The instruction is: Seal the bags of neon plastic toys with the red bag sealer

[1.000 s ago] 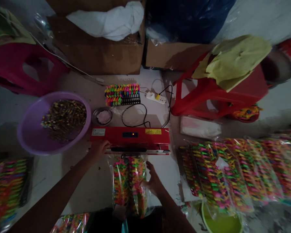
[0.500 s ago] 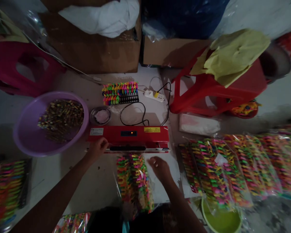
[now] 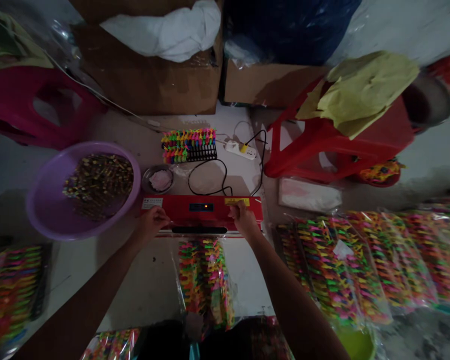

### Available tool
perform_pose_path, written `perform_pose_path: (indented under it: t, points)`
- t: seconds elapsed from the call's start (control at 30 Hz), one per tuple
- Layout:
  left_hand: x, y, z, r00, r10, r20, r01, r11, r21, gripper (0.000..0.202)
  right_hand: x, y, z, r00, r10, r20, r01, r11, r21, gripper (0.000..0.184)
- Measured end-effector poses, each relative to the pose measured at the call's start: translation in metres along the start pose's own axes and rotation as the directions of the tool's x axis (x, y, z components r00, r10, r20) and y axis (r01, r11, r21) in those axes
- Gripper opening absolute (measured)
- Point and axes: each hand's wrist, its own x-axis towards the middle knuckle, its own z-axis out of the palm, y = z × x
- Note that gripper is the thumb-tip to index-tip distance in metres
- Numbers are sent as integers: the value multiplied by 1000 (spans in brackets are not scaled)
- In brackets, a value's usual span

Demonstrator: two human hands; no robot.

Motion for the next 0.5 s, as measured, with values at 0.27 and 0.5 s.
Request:
perform_pose_path:
  t: [0.27, 0.5]
  points:
    - [2, 2, -8, 964, 73, 257, -157, 934, 322, 21, -8, -11, 19, 987, -145, 63, 157, 930, -333, 19]
    - [3, 21, -7, 974, 92, 208, -168, 905, 390, 13, -3, 1, 12, 1000, 13, -17, -13, 1000, -6, 9]
